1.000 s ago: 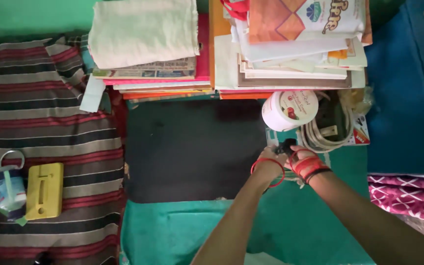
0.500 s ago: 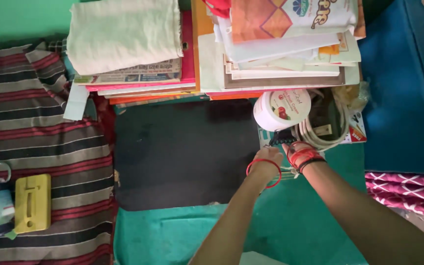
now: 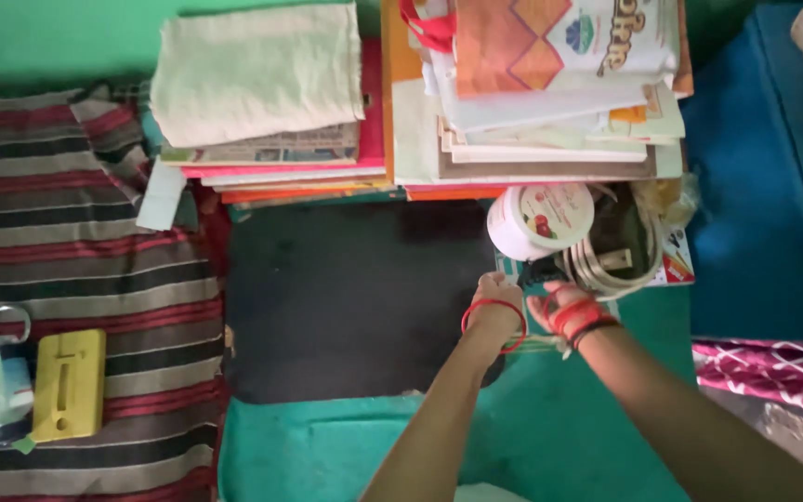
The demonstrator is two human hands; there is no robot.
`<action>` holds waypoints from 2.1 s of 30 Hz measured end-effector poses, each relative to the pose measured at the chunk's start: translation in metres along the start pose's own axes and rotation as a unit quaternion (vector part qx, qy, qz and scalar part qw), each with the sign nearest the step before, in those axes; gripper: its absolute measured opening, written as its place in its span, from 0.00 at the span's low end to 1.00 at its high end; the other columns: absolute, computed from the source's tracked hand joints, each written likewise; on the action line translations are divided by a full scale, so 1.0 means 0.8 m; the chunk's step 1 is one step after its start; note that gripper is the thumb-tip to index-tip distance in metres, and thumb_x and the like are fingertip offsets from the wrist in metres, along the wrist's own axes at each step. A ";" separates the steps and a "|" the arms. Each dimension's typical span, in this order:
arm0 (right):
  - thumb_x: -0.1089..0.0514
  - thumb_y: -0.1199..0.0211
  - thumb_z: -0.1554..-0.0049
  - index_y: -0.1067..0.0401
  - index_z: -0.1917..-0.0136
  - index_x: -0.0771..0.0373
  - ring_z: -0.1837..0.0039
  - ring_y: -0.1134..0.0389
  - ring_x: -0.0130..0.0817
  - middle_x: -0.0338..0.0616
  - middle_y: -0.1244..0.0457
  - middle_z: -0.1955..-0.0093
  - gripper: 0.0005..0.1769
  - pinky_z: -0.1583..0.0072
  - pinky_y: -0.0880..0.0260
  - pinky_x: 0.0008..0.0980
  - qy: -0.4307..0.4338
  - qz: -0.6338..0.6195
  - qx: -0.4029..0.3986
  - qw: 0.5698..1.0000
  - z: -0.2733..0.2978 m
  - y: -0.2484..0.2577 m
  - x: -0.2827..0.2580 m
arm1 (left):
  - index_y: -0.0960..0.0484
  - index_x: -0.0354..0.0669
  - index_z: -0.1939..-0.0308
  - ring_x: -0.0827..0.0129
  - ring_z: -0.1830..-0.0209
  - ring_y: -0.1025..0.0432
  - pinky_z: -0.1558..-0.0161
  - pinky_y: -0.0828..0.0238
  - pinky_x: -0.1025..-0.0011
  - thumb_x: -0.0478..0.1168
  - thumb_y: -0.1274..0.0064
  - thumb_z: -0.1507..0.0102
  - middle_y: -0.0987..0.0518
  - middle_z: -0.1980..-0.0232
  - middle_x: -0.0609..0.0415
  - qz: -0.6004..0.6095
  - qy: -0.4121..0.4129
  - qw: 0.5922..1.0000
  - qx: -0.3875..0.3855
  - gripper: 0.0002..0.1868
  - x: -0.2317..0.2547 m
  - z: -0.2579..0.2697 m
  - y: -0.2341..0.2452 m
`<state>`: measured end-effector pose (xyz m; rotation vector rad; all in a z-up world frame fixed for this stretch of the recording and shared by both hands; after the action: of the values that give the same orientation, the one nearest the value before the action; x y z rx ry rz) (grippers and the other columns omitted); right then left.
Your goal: The person picks up various small items from a striped surface and places them onto a nearby table. Items handled include a white container, a black adapter, a blue clip, a green comb, a yellow case, a small bottle, a white ring, and several white chargers with cables. The person also briefly adjusts a folded cloth on the table.
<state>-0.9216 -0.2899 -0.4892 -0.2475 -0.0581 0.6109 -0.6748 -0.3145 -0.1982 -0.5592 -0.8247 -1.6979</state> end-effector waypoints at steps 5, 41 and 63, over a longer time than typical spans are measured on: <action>0.57 0.34 0.41 0.31 0.53 0.60 0.55 0.32 0.39 0.42 0.35 0.58 0.08 0.53 0.25 0.39 0.041 0.090 0.003 0.995 0.112 -0.086 0.088 | 0.36 0.44 0.30 0.56 0.46 0.22 0.47 0.23 0.61 0.39 0.53 0.38 0.19 0.44 0.43 0.040 0.046 0.997 -0.052 0.30 0.005 0.010 0.030; 0.56 0.41 0.40 0.24 0.44 0.56 0.48 0.27 0.32 0.38 0.29 0.51 0.12 0.47 0.26 0.38 0.103 0.617 -0.309 0.717 0.354 -0.468 0.830 | 0.22 0.36 0.44 0.61 0.54 0.20 0.53 0.22 0.67 0.30 0.51 0.39 0.16 0.51 0.45 0.201 -0.075 0.897 0.388 0.18 -0.299 0.286 0.681; 0.55 0.31 0.49 0.40 0.25 0.53 0.41 0.29 0.38 0.45 0.33 0.36 0.40 0.44 0.24 0.45 0.184 0.817 -0.257 0.482 0.362 -0.481 0.980 | 0.31 0.42 0.34 0.49 0.35 0.35 0.38 0.39 0.45 0.47 0.33 0.45 0.32 0.35 0.46 -0.228 0.144 0.898 0.348 0.38 -0.394 0.371 0.796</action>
<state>-0.1010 -0.0825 -0.1283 -1.0730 0.5152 2.5023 0.0093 0.0186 -0.0835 0.4022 -1.3198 -1.6786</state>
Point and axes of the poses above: each hand's wrist, its own z-axis away from the middle knuckle, its own y-axis out of the back of the hand, x = y × z, the point moved 9 cm from there along -z, towards the middle knuckle
